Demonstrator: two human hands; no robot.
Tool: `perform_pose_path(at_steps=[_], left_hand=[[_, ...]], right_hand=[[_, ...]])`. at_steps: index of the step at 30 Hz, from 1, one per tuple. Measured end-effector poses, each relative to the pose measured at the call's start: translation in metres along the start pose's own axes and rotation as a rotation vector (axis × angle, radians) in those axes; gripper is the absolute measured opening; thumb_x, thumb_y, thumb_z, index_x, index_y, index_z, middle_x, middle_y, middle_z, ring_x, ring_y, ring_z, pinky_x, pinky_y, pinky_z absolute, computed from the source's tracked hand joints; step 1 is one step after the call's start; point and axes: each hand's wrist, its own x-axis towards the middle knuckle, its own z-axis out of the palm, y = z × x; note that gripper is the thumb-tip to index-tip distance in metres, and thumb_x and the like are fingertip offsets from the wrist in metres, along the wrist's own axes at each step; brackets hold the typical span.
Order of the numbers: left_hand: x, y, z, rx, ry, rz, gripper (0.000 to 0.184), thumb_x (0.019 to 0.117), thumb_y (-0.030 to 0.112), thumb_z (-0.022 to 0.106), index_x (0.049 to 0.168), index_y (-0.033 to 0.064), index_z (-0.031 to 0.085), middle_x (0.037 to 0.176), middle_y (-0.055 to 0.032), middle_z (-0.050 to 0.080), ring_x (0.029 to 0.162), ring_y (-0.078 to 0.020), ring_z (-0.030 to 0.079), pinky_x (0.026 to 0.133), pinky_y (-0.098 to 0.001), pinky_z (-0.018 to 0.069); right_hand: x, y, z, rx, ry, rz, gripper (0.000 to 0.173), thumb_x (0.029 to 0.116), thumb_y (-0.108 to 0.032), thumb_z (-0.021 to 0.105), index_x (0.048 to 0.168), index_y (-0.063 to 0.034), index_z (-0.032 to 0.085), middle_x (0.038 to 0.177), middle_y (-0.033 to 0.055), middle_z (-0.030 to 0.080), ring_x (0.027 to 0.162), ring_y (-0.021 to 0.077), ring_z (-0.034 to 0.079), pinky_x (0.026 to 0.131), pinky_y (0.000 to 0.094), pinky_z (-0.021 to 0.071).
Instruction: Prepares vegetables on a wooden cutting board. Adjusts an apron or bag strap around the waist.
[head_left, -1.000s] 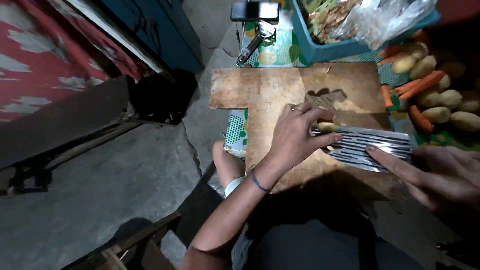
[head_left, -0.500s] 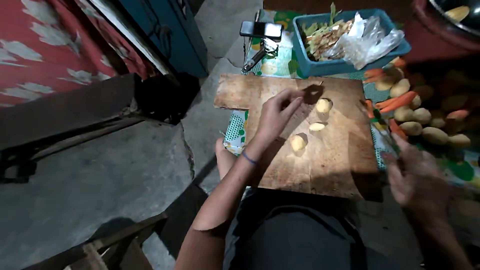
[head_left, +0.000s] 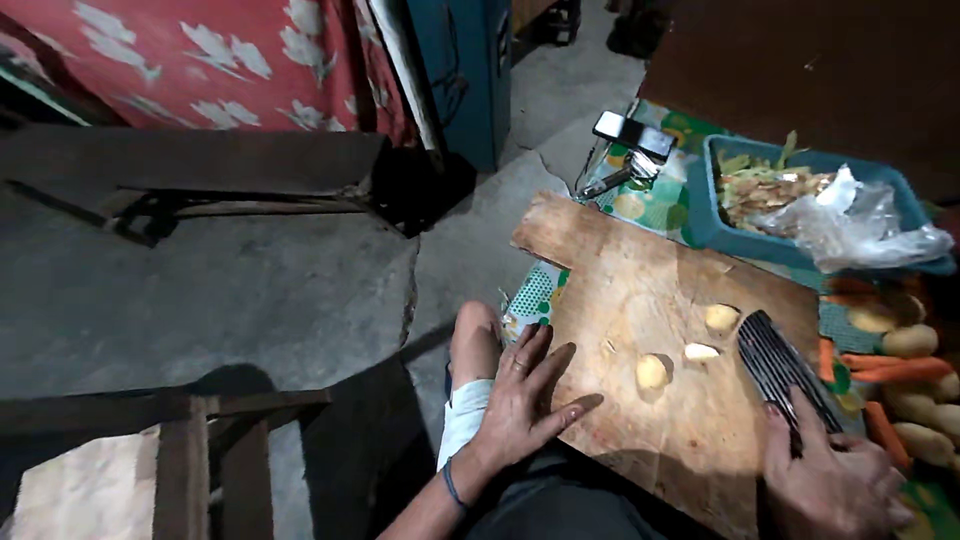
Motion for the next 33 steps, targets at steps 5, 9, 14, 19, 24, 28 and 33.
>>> perform_pose_path(at_steps=[5, 9, 14, 19, 24, 28, 33], left_hand=[[0.000, -0.002, 0.001, 0.088, 0.010, 0.030, 0.067, 0.0937, 0.068, 0.057, 0.142, 0.0233, 0.062, 0.157, -0.0154, 0.046, 0.149, -0.0305, 0.040, 0.120, -0.0543, 0.0343], [-0.009, 0.000, -0.003, 0.106, -0.055, 0.033, 0.072, 0.0926, 0.072, 0.055, 0.148, 0.0265, 0.056, 0.161, -0.0163, 0.041, 0.150, -0.0289, 0.038, 0.120, -0.0570, 0.0320], [-0.002, 0.008, -0.009, 0.285, -0.021, 0.020, 0.072, 0.0926, 0.080, 0.039, 0.136, 0.0294, 0.066, 0.148, -0.0120, 0.056, 0.134, -0.0309, 0.053, 0.107, -0.0543, 0.0401], [0.153, 0.010, -0.035, 0.294, 0.059, 0.084, 0.021, 0.0970, 0.026, 0.067, 0.107, 0.0102, 0.077, 0.099, -0.0084, 0.075, 0.101, -0.0307, 0.069, 0.091, -0.0511, 0.0530], [0.297, 0.000, 0.003, 0.497, -0.319, -0.224, 0.020, 0.0975, 0.018, 0.064, 0.109, 0.0039, 0.072, 0.106, -0.0196, 0.072, 0.105, -0.0397, 0.068, 0.086, -0.0600, 0.0545], [0.327, 0.028, 0.030, 0.681, -0.470, -0.432, 0.016, 0.0942, 0.002, 0.062, 0.108, -0.0041, 0.067, 0.110, -0.0257, 0.068, 0.102, -0.0440, 0.068, 0.076, -0.0595, 0.0561], [0.337, 0.021, 0.058, 0.720, -0.485, -0.440, 0.019, 0.0927, 0.005, 0.065, 0.109, -0.0047, 0.068, 0.114, -0.0259, 0.067, 0.105, -0.0433, 0.067, 0.076, -0.0589, 0.0558]], right_hand=[[-0.004, -0.007, -0.003, -0.003, 0.069, 0.009, 0.040, 0.1032, -0.036, 0.056, 0.135, -0.0150, 0.070, 0.120, 0.0349, 0.063, 0.108, 0.0553, 0.060, 0.086, 0.0690, 0.0434], [-0.004, -0.007, -0.006, -0.014, 0.044, 0.027, 0.041, 0.1022, -0.037, 0.057, 0.134, -0.0144, 0.070, 0.123, 0.0336, 0.062, 0.110, 0.0523, 0.060, 0.088, 0.0676, 0.0434], [0.000, -0.005, -0.011, -0.021, -0.064, 0.060, 0.049, 0.1039, -0.046, 0.050, 0.140, -0.0160, 0.066, 0.128, 0.0340, 0.059, 0.116, 0.0529, 0.057, 0.094, 0.0686, 0.0415], [0.002, -0.003, -0.008, 0.024, -0.021, 0.057, 0.049, 0.1030, -0.044, 0.053, 0.138, -0.0138, 0.067, 0.125, 0.0349, 0.060, 0.112, 0.0535, 0.059, 0.091, 0.0680, 0.0432], [0.000, -0.002, -0.007, 0.044, -0.006, 0.082, 0.045, 0.1035, -0.040, 0.054, 0.137, -0.0130, 0.068, 0.122, 0.0335, 0.061, 0.107, 0.0535, 0.060, 0.086, 0.0687, 0.0443], [0.003, -0.007, -0.008, 0.061, 0.030, 0.102, 0.043, 0.1030, -0.037, 0.056, 0.135, -0.0121, 0.068, 0.121, 0.0337, 0.061, 0.102, 0.0530, 0.062, 0.083, 0.0677, 0.0459], [0.001, -0.004, -0.003, 0.086, 0.057, 0.096, 0.045, 0.1027, -0.041, 0.055, 0.135, -0.0136, 0.069, 0.117, 0.0337, 0.060, 0.098, 0.0515, 0.061, 0.081, 0.0659, 0.0453]])
